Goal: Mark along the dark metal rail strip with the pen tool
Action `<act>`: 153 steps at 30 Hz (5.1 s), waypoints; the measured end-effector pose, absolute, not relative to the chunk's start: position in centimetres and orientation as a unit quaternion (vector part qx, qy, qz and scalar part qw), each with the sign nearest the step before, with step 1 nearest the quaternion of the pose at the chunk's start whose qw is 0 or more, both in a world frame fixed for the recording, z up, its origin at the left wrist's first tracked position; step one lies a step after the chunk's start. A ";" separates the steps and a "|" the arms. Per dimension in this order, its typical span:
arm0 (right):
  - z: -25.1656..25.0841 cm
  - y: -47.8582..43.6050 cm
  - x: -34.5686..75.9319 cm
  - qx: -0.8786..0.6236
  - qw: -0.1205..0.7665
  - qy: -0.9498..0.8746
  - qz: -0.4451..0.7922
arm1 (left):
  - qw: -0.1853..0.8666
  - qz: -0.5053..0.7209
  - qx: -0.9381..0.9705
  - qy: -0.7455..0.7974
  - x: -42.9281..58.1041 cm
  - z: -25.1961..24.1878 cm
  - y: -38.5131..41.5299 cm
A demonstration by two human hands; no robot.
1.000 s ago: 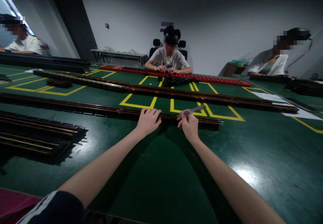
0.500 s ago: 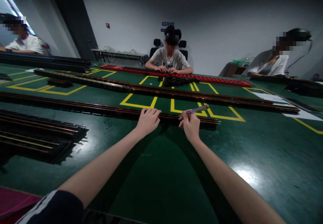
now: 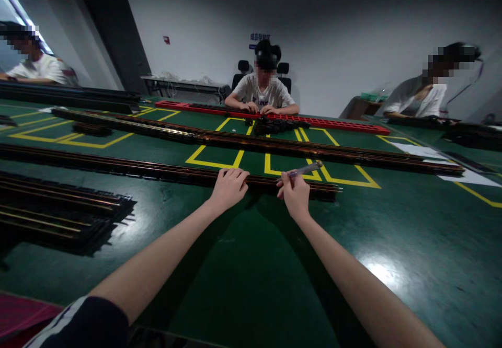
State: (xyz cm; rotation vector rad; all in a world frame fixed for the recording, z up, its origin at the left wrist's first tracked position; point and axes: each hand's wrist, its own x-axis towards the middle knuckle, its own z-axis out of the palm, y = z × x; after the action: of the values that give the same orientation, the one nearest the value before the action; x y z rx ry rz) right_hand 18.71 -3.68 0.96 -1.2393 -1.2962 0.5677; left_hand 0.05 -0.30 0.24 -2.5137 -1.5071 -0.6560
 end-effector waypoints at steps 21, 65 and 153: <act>0.8 -3.4 18.9 -0.504 0.592 -0.569 0.268 | 0.067 -0.217 -0.835 -0.501 0.1 0.3 -0.3; 1.2 -3.7 18.8 -0.519 0.551 -0.598 0.262 | 0.054 -0.220 -0.838 -0.496 0.0 0.8 -0.6; 1.0 -3.6 18.9 -0.524 0.611 -0.549 0.225 | 0.089 -0.220 -0.834 -0.499 0.3 0.3 -0.4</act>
State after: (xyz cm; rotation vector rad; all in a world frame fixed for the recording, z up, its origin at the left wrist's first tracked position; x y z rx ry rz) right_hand 18.91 -3.61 0.99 -1.2100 -1.2678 0.5192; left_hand 0.33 -0.44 0.26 -2.4799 -1.4851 -0.6532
